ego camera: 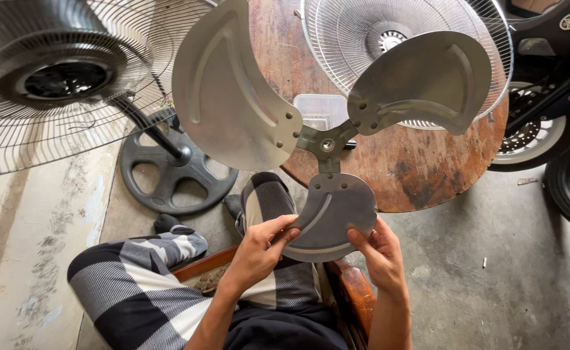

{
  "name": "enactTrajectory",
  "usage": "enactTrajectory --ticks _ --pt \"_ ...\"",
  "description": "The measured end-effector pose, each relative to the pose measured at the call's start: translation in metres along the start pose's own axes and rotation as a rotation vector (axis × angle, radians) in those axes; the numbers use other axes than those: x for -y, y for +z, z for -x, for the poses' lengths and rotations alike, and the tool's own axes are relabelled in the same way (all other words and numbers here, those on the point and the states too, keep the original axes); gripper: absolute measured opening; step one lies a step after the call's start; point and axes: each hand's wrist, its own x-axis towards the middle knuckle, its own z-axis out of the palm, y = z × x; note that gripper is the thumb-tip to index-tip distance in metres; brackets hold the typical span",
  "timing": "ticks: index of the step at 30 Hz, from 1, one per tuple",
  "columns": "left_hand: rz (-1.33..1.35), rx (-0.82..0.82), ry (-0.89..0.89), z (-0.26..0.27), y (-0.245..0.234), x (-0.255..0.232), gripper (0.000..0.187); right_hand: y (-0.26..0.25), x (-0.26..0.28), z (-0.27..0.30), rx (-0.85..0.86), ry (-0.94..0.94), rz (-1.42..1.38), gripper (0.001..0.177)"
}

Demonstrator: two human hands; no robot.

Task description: The person removes the front wire cage of a standing electric fan, then detaches the fan blades from the motor shaft. The removed parts are placed on a nearby wooden table. A screwdriver is used to loosen the central retaining nut.

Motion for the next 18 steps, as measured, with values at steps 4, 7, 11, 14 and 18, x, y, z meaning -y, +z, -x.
enactTrajectory --ticks 4,7,11,14,18 --pt "-0.020 0.013 0.079 -0.020 0.012 -0.002 0.029 -0.008 0.010 -0.008 -0.047 0.001 -0.059 0.044" --pt "-0.052 0.042 0.101 -0.042 0.014 -0.006 0.028 -0.009 0.023 -0.017 -0.065 -0.015 -0.073 0.044" --pt "-0.096 0.069 0.157 -0.077 0.014 -0.019 0.031 -0.013 0.041 -0.039 -0.088 -0.009 -0.071 0.038" --pt "-0.182 0.083 0.226 -0.102 0.012 -0.032 0.032 -0.020 0.048 -0.055 -0.126 -0.008 -0.023 0.033" --pt "-0.251 0.109 0.278 -0.137 0.011 -0.047 0.032 -0.035 0.056 -0.080 -0.162 0.055 0.077 0.029"
